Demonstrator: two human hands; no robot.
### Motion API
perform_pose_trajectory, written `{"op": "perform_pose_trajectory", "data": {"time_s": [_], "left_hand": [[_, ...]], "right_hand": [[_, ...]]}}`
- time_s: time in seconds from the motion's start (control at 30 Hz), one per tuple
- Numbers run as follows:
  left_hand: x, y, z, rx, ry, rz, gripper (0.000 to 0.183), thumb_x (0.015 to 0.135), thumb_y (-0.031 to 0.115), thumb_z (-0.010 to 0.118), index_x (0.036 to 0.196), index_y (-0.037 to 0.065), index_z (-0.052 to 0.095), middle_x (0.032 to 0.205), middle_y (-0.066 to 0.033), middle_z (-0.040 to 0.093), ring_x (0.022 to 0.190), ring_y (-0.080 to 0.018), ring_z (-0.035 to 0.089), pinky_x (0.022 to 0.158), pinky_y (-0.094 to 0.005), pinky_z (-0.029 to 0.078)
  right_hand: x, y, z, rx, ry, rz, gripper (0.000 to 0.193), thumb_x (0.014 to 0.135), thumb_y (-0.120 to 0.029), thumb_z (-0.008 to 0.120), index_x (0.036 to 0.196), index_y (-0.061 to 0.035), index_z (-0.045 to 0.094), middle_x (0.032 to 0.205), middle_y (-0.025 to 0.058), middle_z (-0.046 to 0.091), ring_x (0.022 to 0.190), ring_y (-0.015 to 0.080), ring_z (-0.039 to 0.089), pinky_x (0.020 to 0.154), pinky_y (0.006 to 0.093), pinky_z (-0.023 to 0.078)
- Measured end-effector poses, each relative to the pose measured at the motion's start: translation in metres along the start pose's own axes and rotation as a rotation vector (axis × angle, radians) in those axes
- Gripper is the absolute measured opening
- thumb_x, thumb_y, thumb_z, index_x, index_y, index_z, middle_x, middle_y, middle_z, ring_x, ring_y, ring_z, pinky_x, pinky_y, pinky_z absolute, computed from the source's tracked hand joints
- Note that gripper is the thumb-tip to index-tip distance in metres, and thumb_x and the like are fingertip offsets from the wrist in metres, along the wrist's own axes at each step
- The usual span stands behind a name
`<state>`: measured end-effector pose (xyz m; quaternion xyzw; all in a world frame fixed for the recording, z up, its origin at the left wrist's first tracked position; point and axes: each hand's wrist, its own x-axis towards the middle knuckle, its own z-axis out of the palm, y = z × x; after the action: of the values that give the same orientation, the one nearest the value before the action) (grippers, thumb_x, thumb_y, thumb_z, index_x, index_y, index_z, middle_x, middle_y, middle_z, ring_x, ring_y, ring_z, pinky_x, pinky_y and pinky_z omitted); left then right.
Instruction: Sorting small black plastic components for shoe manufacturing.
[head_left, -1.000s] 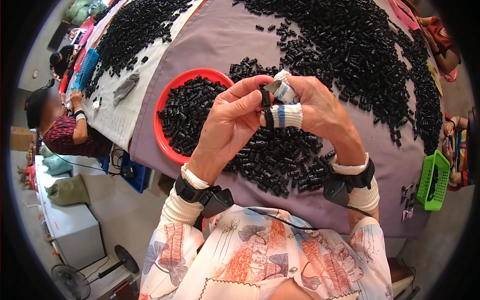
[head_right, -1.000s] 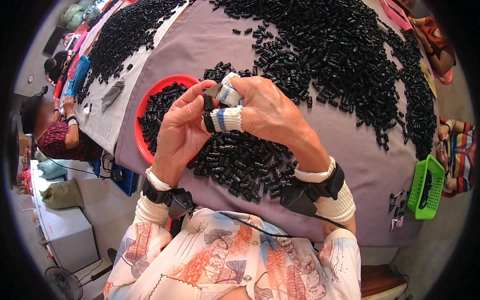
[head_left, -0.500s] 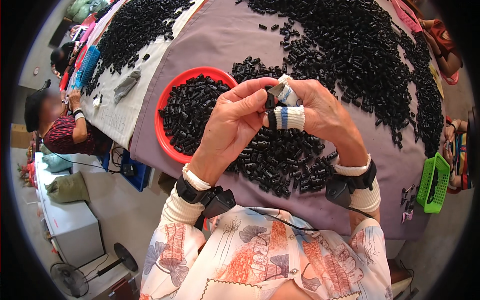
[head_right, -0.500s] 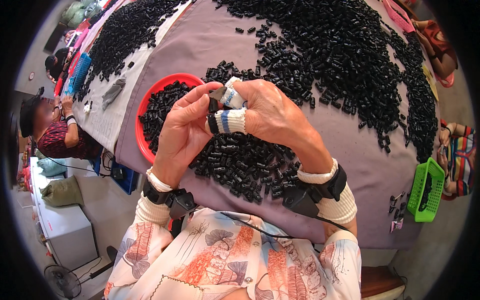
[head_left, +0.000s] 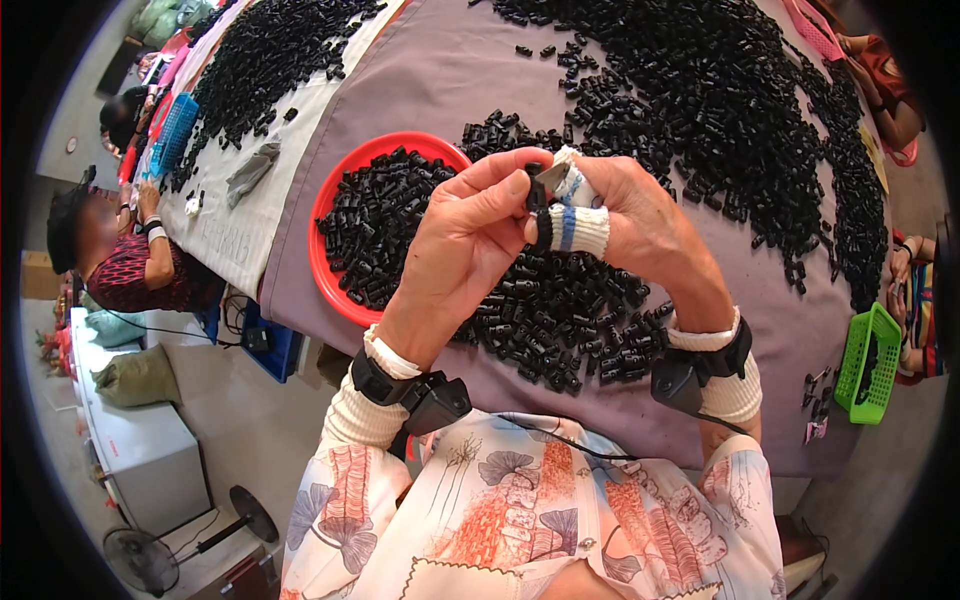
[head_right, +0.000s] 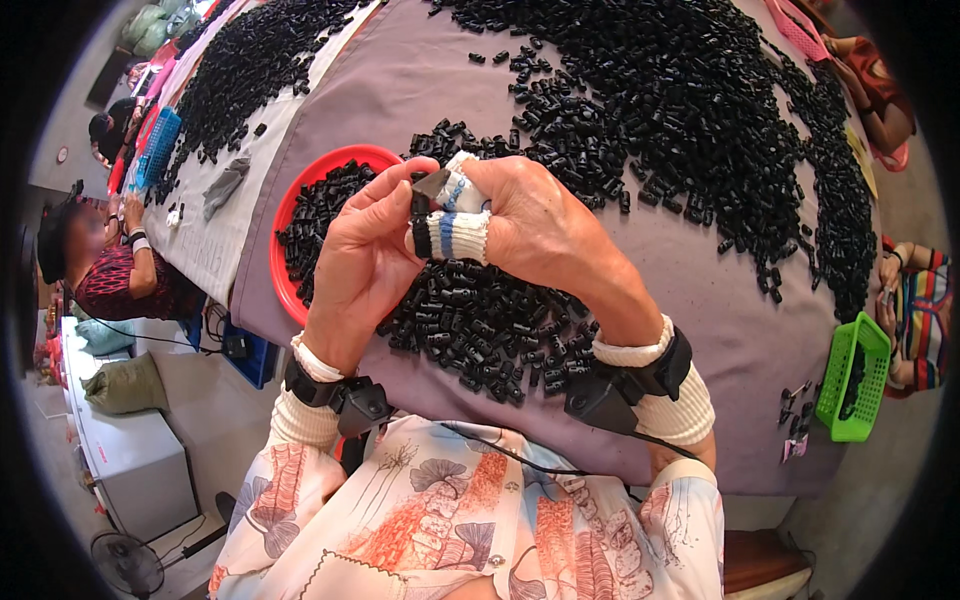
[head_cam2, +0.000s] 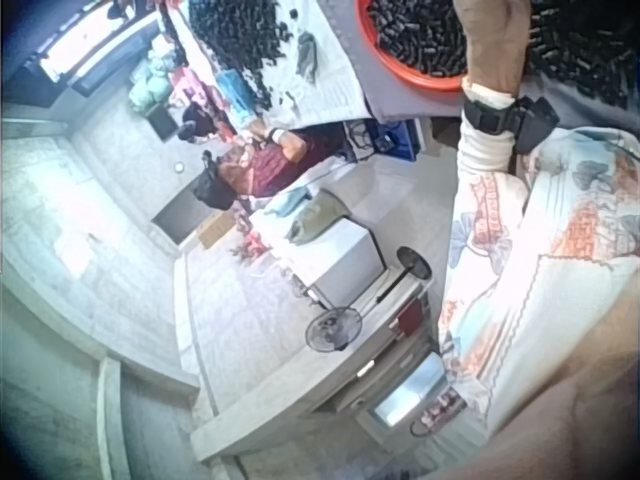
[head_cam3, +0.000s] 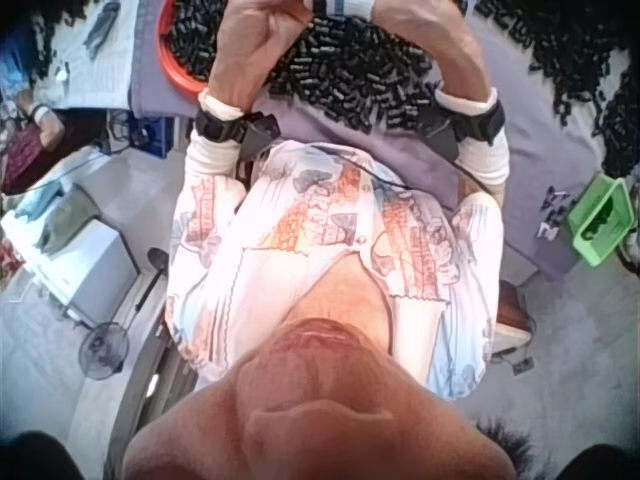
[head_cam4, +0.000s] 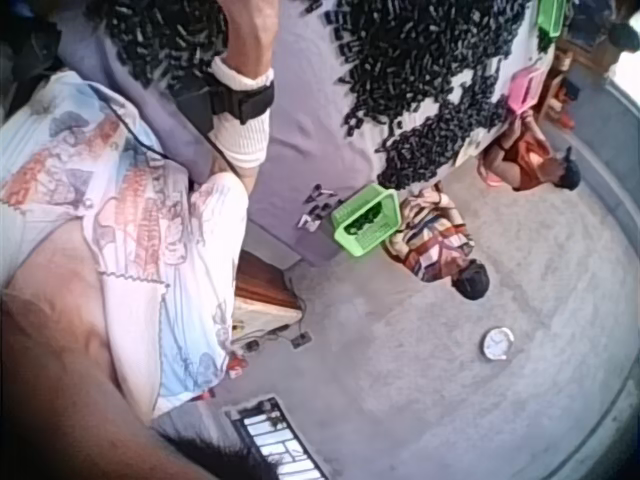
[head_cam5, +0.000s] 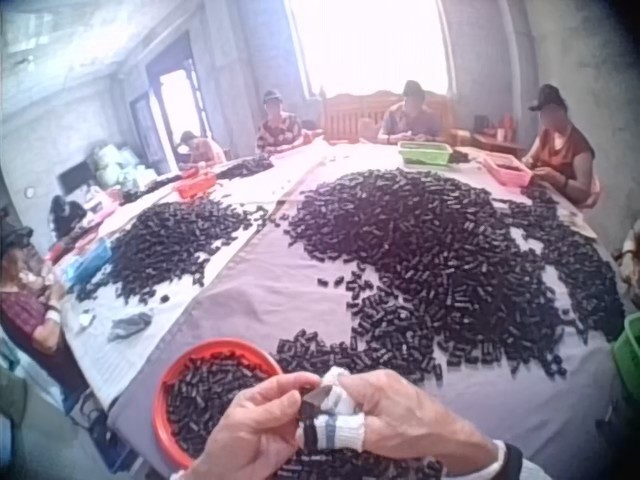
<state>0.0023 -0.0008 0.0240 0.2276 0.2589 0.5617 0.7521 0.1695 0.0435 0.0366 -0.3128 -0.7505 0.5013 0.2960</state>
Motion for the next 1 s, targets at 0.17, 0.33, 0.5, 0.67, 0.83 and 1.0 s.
{"op": "perform_pose_trajectory", "data": {"time_s": [0.17,0.33,0.5,0.67,0.83,1.0], "left_hand": [[-0.0006,-0.0018,-0.0001,-0.103,-0.029,-0.016,0.026,0.089,0.008,0.053,0.112,-0.003,0.055,0.088,-0.0083,0.062,0.078,-0.0113,0.059,0.074,-0.0242,0.05],[-0.0022,-0.0013,-0.0021,-0.115,-0.032,-0.013,0.026,0.089,0.008,0.053,0.113,-0.003,0.055,0.089,-0.0084,0.063,0.079,-0.0115,0.06,0.075,-0.0258,0.051],[-0.001,-0.0026,-0.0002,-0.11,-0.03,-0.023,0.026,0.089,0.007,0.053,0.113,-0.003,0.055,0.091,-0.0088,0.063,0.08,-0.0117,0.06,0.073,-0.0256,0.051],[-0.0011,-0.003,0.0011,-0.093,-0.026,-0.018,0.025,0.09,0.007,0.053,0.112,-0.003,0.055,0.093,-0.0091,0.063,0.081,-0.0121,0.06,0.072,-0.025,0.051],[-0.0014,-0.0048,0.0019,-0.06,-0.006,-0.011,0.025,0.09,0.008,0.052,0.112,-0.003,0.056,0.096,-0.0095,0.063,0.083,-0.0125,0.06,0.073,-0.0258,0.051],[-0.0013,-0.0061,0.0018,-0.039,-0.009,-0.005,0.024,0.09,0.008,0.052,0.111,-0.003,0.056,0.096,-0.0088,0.062,0.084,-0.0124,0.06,0.074,-0.0253,0.051]], "right_hand": [[0.0011,0.0015,-0.0006,0.033,0.037,0.038,0.035,0.069,-0.034,0.07,0.074,-0.0017,0.057,0.06,0.0041,0.052,0.055,0.0131,0.049,0.052,0.0283,0.039],[0.002,-0.0013,-0.0016,-0.002,0.001,0.075,0.036,0.069,-0.035,0.07,0.076,-0.0014,0.058,0.06,0.004,0.052,0.056,0.0131,0.049,0.052,0.0288,0.039],[0.0006,-0.0007,-0.0026,-0.004,-0.005,0.08,0.037,0.069,-0.035,0.07,0.075,-0.0008,0.057,0.06,0.0045,0.052,0.056,0.014,0.049,0.053,0.0296,0.04],[0.0006,0.0034,-0.0019,-0.011,-0.012,0.068,0.038,0.068,-0.036,0.07,0.075,-0.0004,0.057,0.06,0.0043,0.052,0.056,0.0142,0.049,0.053,0.0297,0.04],[-0.0008,0.0038,-0.0021,-0.019,-0.022,0.078,0.037,0.069,-0.034,0.069,0.075,-0.0001,0.056,0.06,0.0057,0.052,0.056,0.0156,0.049,0.054,0.0304,0.04],[-0.0014,0.0038,-0.0004,-0.036,-0.014,0.031,0.034,0.072,-0.031,0.068,0.075,0.0003,0.056,0.061,0.009,0.053,0.055,0.0187,0.049,0.055,0.0319,0.041]]}}
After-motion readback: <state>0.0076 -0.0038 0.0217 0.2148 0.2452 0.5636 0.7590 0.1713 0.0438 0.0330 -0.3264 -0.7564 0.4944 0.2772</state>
